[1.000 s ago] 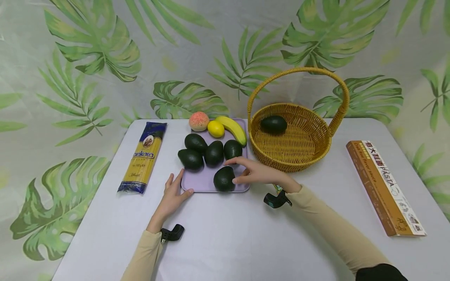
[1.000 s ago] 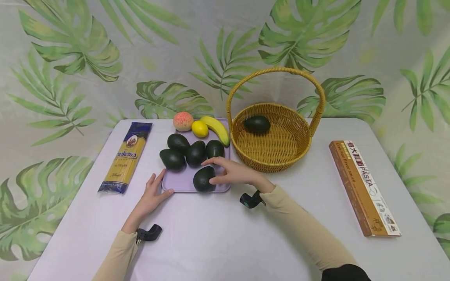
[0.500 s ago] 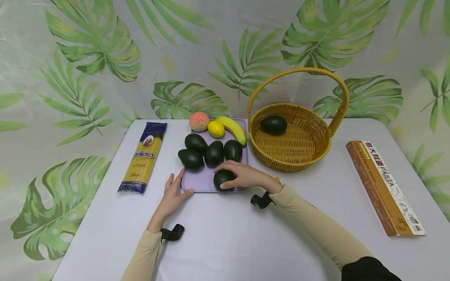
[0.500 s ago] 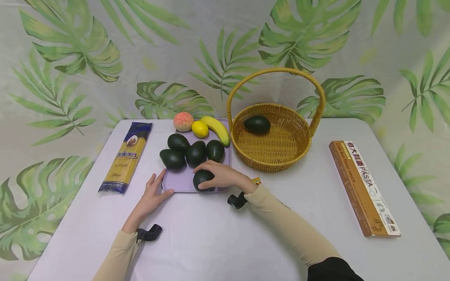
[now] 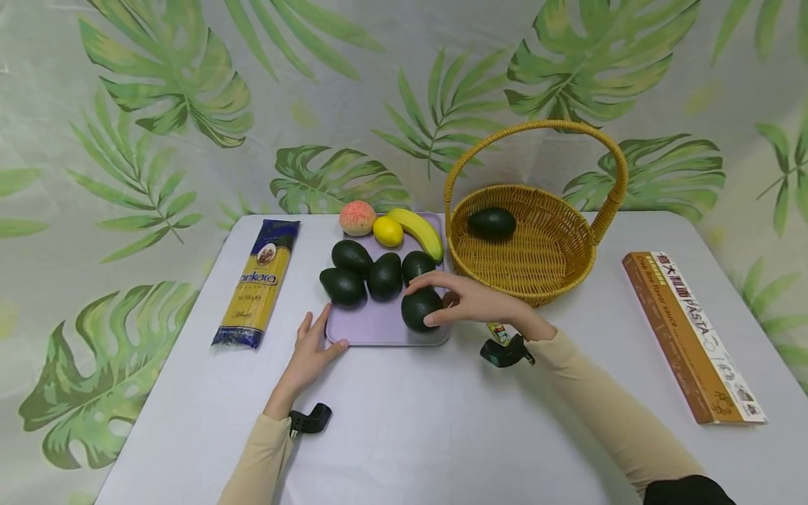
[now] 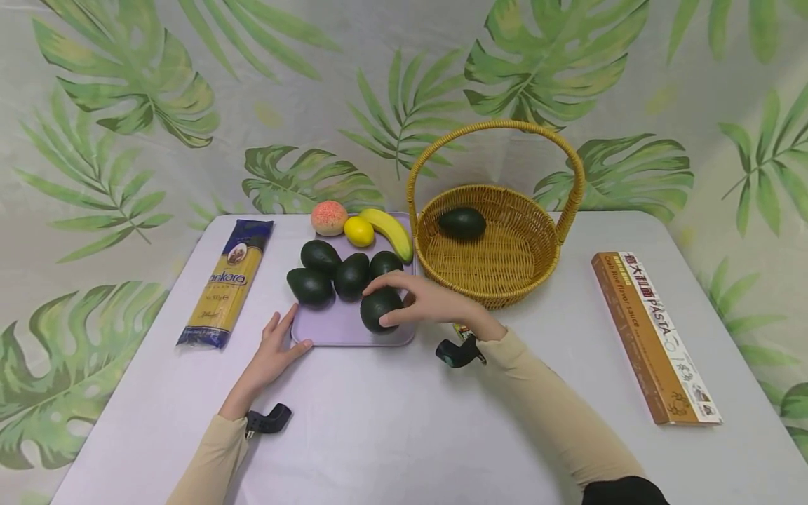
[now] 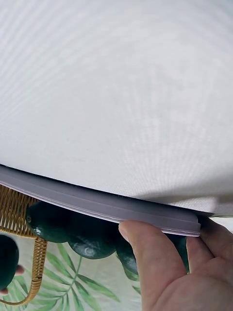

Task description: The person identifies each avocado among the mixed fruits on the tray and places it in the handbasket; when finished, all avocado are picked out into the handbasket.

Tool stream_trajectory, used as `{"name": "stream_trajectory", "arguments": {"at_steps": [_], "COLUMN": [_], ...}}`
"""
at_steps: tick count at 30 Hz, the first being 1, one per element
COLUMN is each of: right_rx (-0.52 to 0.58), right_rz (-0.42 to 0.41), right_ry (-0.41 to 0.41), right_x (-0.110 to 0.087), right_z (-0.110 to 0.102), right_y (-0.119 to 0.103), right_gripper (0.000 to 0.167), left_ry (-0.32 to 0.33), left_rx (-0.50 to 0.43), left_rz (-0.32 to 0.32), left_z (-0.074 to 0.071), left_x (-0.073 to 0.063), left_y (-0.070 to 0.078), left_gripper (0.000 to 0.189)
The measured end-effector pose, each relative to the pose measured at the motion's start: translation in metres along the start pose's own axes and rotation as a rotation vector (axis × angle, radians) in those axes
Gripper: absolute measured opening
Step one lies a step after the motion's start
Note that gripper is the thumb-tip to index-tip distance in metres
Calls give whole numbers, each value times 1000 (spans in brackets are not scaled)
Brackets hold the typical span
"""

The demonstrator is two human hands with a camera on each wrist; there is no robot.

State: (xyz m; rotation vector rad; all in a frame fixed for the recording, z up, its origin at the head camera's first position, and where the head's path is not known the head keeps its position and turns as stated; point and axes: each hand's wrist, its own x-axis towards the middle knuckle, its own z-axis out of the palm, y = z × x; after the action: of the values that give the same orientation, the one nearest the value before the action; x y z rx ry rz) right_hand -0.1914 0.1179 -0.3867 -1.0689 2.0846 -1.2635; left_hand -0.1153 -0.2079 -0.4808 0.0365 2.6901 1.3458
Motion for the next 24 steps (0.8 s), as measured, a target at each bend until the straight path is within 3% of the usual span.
{"name": "stream_trajectory", "arguments": {"at_steps": [6,14,19,24], "right_rx": [24,24,-5,-42], "right_rz": [31,215,317,413], "right_ry": [162,412,495,543], "right_x": [-33,-72,-82,-81], "right_z": [-47,-102,-128,-144], "right_y": [-5,17,36,49], "right_gripper": [47,52,55,64], "left_ry": [-1,-5,0,1], "left_rx": [-10,-9,-6,-11], "left_rz": [-3,-5,4,9], "left_z": [1,1,1,0], "left_x": [0,-1,-1,-1], "left_y": [2,3,2,2], "left_gripper": [79,78,78,79]}}
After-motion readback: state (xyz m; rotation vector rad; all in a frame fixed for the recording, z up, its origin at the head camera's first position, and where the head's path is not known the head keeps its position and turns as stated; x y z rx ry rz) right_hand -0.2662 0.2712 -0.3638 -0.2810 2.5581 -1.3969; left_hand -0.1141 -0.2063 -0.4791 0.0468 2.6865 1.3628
